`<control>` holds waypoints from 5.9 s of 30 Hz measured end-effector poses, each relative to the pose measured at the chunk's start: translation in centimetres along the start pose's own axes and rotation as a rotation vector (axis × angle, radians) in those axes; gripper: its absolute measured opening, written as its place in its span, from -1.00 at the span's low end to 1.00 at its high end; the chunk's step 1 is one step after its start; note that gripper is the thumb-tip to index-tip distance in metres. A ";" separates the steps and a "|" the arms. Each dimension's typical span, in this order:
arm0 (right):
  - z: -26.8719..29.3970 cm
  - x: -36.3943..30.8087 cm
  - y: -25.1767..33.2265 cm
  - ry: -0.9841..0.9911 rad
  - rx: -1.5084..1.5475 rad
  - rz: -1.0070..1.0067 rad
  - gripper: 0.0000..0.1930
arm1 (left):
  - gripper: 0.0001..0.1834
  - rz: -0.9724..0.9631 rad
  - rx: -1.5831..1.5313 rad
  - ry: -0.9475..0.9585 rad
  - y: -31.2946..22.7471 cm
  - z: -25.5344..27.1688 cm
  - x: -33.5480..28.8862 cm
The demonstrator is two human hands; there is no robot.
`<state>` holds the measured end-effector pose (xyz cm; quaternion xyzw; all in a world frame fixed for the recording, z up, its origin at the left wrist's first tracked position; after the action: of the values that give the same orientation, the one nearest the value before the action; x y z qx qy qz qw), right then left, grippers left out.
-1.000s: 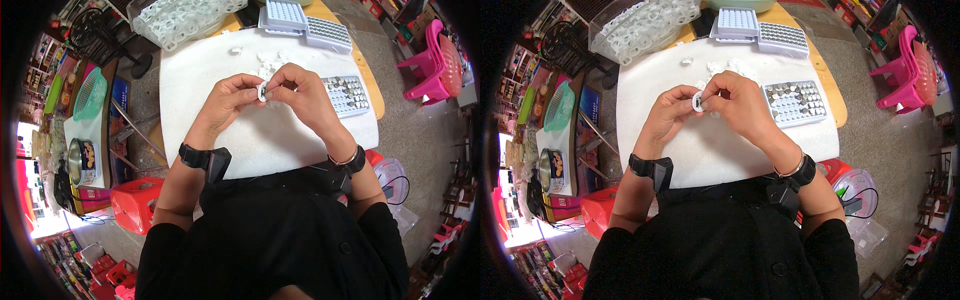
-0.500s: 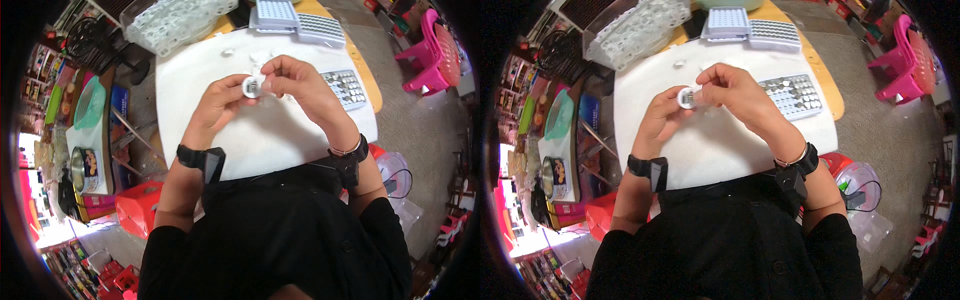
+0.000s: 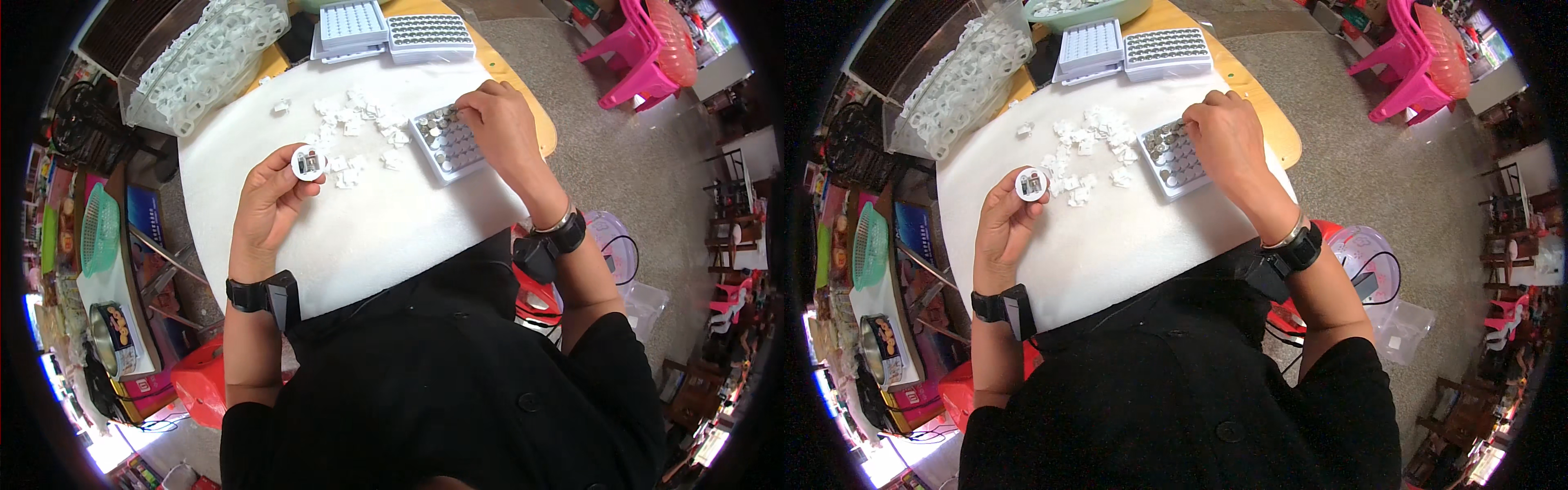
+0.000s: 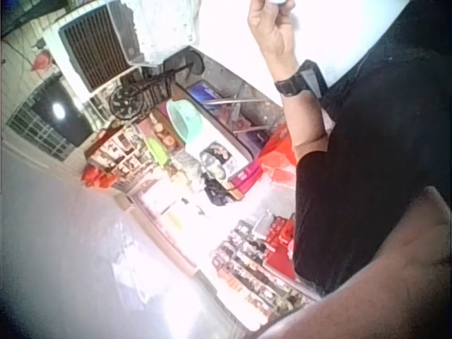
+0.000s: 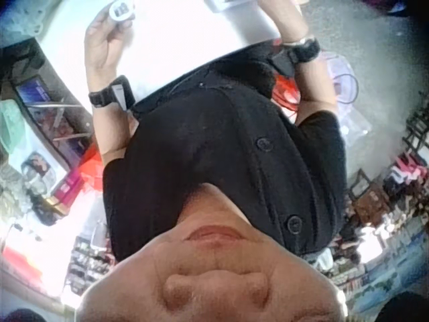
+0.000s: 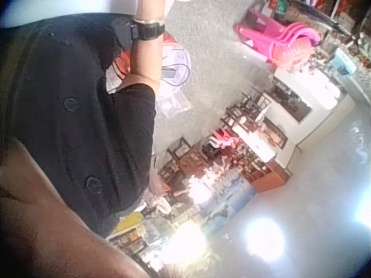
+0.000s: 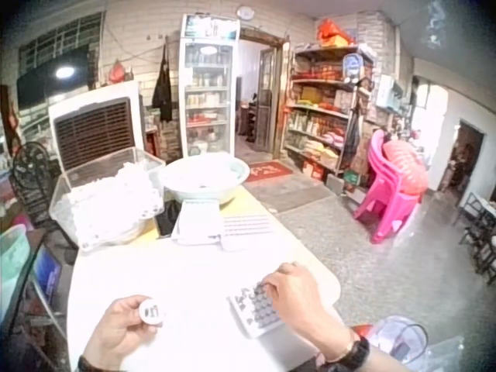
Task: Assembling small white plastic components by hand.
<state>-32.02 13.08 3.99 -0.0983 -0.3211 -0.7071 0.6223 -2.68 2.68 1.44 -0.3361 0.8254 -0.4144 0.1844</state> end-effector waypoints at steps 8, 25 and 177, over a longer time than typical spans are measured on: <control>-0.7 0.1 0.1 -0.009 0.033 0.021 -0.97 | -0.64 -0.010 0.032 -0.005 -0.2 -0.2 -0.3; -2.7 0.9 13.0 0.028 0.686 0.114 -0.92 | -0.70 -0.002 -0.053 0.013 0.0 -0.4 0.1; -5.8 0.3 12.6 -0.150 0.591 0.334 -0.76 | -0.77 -0.010 0.140 -0.035 0.3 0.0 0.7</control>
<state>-18.73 9.21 3.81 -0.0167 -0.5363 -0.4628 0.7056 -3.29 2.33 1.13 -0.3337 0.7892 -0.4663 0.2199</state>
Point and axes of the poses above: each hand's wrist, its own x-axis towards the middle knuckle, its own z-axis out of the back of the hand, y = z × x, the point moved 1 cm from there along x, towards the middle knuckle, and after that the axes turned 1 degree about -y, right-handed, at the moved point
